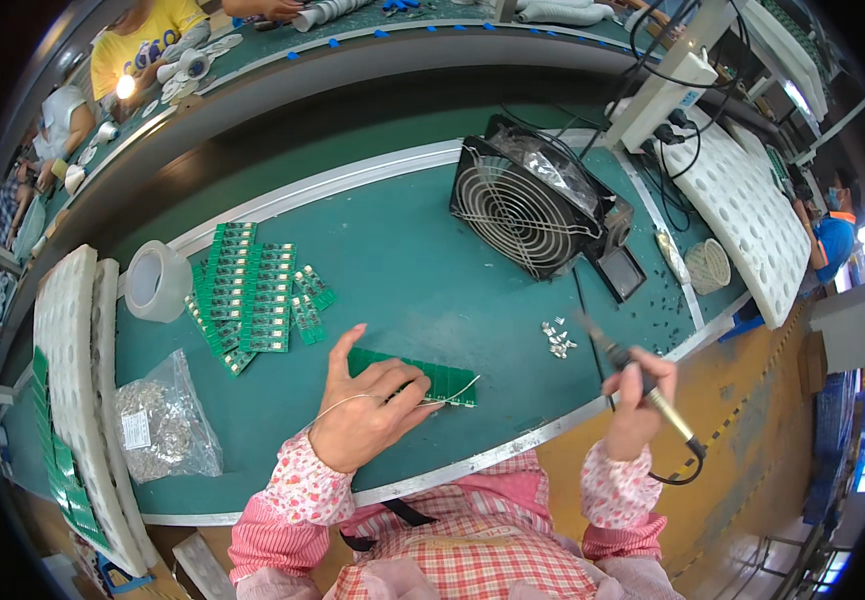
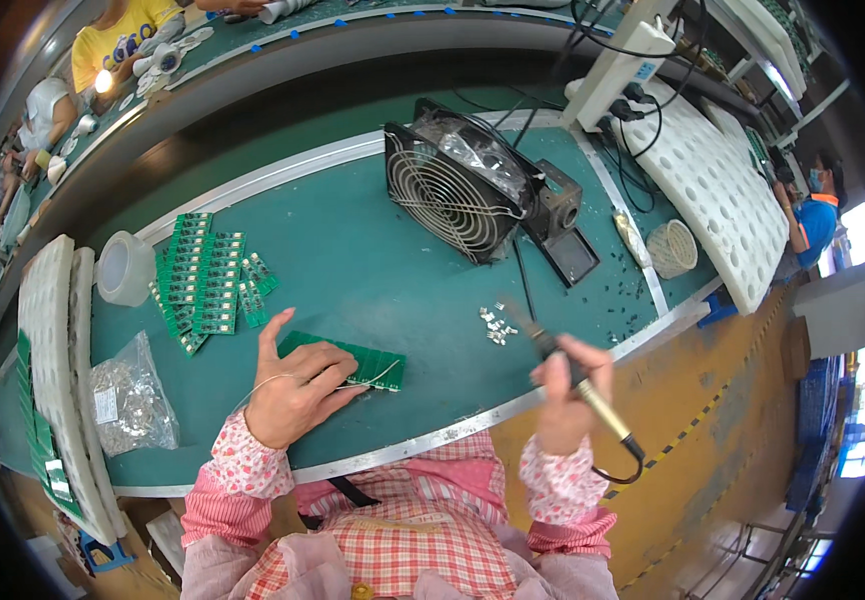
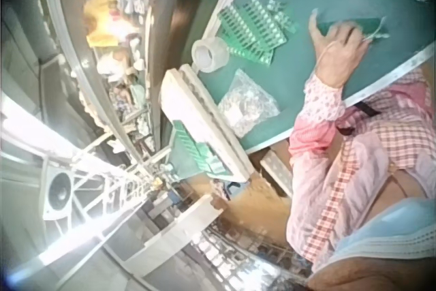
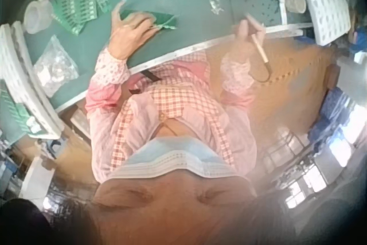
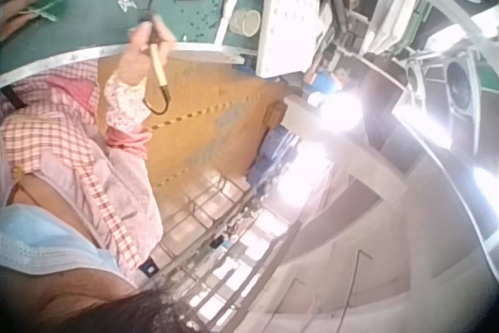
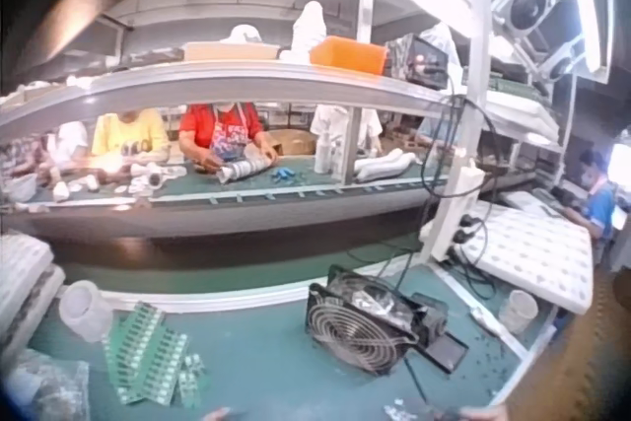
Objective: The person inserts metal components into circuit boards by hand, then solders the components onto the boards using a soldering iron and solder wire.
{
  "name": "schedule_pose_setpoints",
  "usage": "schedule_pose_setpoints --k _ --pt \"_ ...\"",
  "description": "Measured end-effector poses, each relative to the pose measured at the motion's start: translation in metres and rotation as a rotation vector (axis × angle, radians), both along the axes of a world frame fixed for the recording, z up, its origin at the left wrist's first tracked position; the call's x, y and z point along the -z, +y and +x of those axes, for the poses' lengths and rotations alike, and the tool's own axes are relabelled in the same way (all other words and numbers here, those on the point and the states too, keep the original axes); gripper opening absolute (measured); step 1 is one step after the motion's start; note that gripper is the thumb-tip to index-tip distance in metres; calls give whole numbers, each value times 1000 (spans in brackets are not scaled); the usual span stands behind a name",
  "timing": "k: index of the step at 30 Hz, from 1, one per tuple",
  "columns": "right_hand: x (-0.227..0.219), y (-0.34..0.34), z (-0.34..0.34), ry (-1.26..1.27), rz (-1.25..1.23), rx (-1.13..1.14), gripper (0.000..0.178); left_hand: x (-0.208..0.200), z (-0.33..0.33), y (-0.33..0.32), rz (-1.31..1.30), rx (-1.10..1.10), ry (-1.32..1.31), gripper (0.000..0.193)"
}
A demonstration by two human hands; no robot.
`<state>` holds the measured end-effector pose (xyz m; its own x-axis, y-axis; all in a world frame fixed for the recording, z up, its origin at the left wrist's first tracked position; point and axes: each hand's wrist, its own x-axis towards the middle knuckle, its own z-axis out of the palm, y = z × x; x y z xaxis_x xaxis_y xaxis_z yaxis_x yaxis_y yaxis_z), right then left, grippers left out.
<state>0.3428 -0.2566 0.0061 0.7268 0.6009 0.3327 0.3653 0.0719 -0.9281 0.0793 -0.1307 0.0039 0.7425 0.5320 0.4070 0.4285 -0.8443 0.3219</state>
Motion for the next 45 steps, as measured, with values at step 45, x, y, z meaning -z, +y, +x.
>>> schedule_pose_setpoints --k 45 --pt "-3 -13 -49 -7 54 -408 21 2 -2 0 -4 6 15 31"
